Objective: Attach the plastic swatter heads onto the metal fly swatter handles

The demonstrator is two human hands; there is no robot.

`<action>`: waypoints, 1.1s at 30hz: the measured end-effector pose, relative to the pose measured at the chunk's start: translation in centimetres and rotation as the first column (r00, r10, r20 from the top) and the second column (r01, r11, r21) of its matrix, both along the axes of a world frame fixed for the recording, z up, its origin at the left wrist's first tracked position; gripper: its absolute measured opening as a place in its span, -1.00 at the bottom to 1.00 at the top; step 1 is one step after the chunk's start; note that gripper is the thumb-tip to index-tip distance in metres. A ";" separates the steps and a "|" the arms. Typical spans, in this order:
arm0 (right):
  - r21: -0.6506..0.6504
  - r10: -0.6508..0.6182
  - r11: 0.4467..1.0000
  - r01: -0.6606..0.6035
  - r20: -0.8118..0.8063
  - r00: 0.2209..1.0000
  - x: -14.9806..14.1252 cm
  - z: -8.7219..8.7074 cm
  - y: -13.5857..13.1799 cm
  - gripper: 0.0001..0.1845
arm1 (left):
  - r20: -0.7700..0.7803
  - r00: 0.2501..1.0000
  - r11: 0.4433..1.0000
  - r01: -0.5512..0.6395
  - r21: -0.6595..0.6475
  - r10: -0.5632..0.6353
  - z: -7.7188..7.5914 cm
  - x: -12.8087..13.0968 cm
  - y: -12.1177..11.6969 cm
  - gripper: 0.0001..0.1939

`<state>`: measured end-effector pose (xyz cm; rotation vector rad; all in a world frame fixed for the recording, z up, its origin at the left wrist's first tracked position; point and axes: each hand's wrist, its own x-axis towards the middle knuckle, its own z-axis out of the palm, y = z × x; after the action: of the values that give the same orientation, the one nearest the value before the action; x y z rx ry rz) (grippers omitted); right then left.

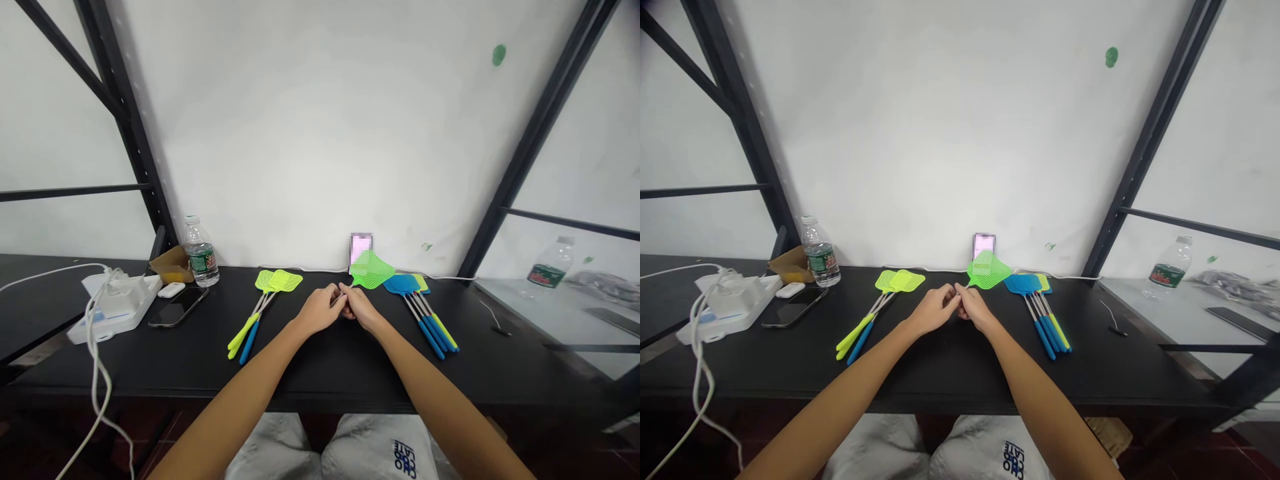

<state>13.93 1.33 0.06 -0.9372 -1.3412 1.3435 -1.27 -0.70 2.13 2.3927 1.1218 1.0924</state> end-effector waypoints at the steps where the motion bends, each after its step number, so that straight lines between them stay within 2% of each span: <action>1: -0.007 0.008 1.000 -0.008 0.005 1.000 -0.2 -0.1 -0.1 -0.45 | -0.004 1.000 1.000 -0.001 -0.014 0.001 -0.1 0.0 0.0 -0.74; 4: -0.010 -0.038 0.999 0.038 -0.016 0.999 -0.2 -0.1 0.0 -0.46 | -0.018 0.999 0.999 -0.035 -0.017 0.034 -0.4 0.1 0.2 -0.76; 10: -0.066 -0.235 0.971 0.228 -0.133 0.963 0.5 0.2 0.7 -0.48 | -0.009 0.999 0.998 -0.042 -0.050 0.041 -1.1 0.7 0.4 -0.73; 14: -0.059 -0.206 0.978 0.199 -0.163 0.965 0.4 0.0 0.8 -0.50 | -0.011 1.000 0.998 -0.024 -0.063 0.023 -1.5 1.0 0.3 -0.70; 20: -0.049 -0.077 0.996 0.077 -0.014 0.997 -0.1 -0.4 0.3 -0.61 | -0.023 0.999 0.994 -0.040 -0.104 0.038 -1.0 0.9 0.3 -0.69; 24: -0.038 -0.105 0.994 0.105 0.006 0.994 -0.4 -0.2 0.0 -0.62 | -0.051 0.998 0.994 -0.054 -0.099 0.049 -0.9 0.9 0.5 -0.70; 29: -0.019 -0.153 0.988 0.152 -0.023 0.988 -0.3 0.1 0.2 -0.59 | -0.012 0.998 0.996 -0.064 -0.059 0.064 -1.3 1.2 0.9 -0.71; 33: 0.025 -0.165 0.986 0.166 -0.049 0.985 -0.2 -0.1 0.5 -0.58 | 0.053 0.998 0.993 -0.039 -0.114 0.045 -1.2 1.4 0.9 -0.69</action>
<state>13.71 1.80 -0.06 -0.9695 -1.2164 1.2093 0.11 0.21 0.95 2.2486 1.1876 1.0716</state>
